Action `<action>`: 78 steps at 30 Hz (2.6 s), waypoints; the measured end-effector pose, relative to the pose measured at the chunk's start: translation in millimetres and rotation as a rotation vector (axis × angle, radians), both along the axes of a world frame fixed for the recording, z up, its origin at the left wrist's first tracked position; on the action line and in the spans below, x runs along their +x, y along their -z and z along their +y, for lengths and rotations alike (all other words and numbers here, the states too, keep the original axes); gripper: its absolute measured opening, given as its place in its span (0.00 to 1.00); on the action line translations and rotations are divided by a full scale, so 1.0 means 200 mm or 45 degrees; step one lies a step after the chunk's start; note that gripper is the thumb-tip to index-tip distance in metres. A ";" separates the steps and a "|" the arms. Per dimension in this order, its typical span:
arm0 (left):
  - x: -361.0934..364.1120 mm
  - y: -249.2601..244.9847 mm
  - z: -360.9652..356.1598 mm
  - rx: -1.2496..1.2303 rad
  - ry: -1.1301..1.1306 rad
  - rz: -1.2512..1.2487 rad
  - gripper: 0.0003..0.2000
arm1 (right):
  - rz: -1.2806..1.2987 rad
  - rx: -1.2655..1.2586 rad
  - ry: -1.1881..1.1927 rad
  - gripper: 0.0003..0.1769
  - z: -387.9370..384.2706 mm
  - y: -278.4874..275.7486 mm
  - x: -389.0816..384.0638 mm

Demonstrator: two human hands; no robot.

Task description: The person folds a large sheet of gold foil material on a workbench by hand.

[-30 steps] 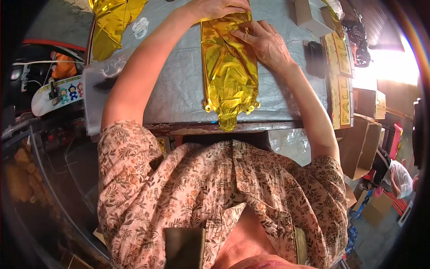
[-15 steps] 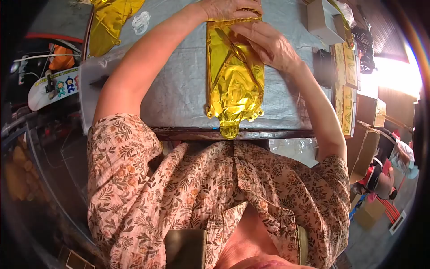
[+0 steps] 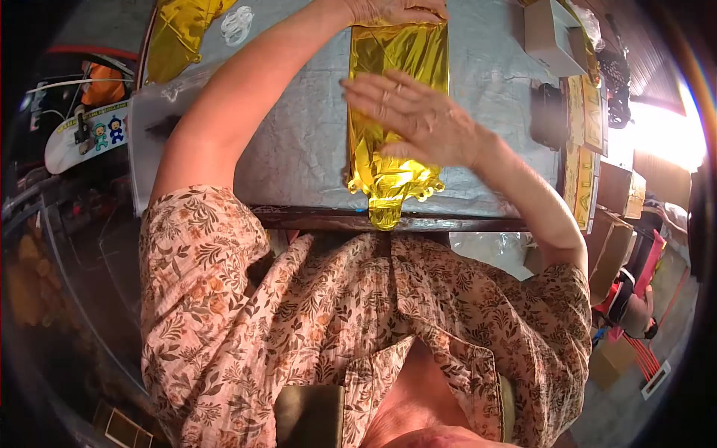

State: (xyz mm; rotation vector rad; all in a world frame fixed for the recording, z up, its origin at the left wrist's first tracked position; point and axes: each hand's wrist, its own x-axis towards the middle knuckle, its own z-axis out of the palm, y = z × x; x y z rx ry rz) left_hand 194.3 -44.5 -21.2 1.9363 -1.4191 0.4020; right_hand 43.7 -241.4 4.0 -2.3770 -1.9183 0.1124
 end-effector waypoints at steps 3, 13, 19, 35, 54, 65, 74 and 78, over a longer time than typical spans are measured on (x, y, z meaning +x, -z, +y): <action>0.00 0.00 -0.01 0.000 -0.005 -0.037 0.09 | 0.247 -0.128 -0.113 0.52 -0.03 -0.06 -0.15; -0.07 -0.10 0.00 0.166 -0.129 -0.057 0.08 | 1.284 -0.015 -0.441 0.40 -0.14 -0.20 -0.42; -0.04 -0.02 -0.01 0.097 -0.101 -0.157 0.08 | 0.278 0.544 0.552 0.30 -0.27 -0.29 0.16; -0.05 -0.13 0.02 0.056 -0.156 0.376 0.16 | -0.315 0.459 0.394 0.22 -0.30 -0.04 0.29; -0.74 -0.30 0.27 0.518 -0.352 -0.165 0.27 | -0.283 0.509 0.449 0.20 -0.29 -0.04 0.25; -0.70 -0.15 0.25 0.357 -0.532 0.036 0.28 | -0.337 0.485 0.489 0.19 -0.30 -0.01 0.25; -0.71 -0.14 0.23 0.288 -0.601 0.031 0.27 | -0.258 0.576 0.535 0.17 -0.30 0.00 0.25; -0.70 -0.12 0.22 0.296 -0.627 -0.090 0.23 | -0.238 0.561 0.526 0.18 -0.31 0.01 0.26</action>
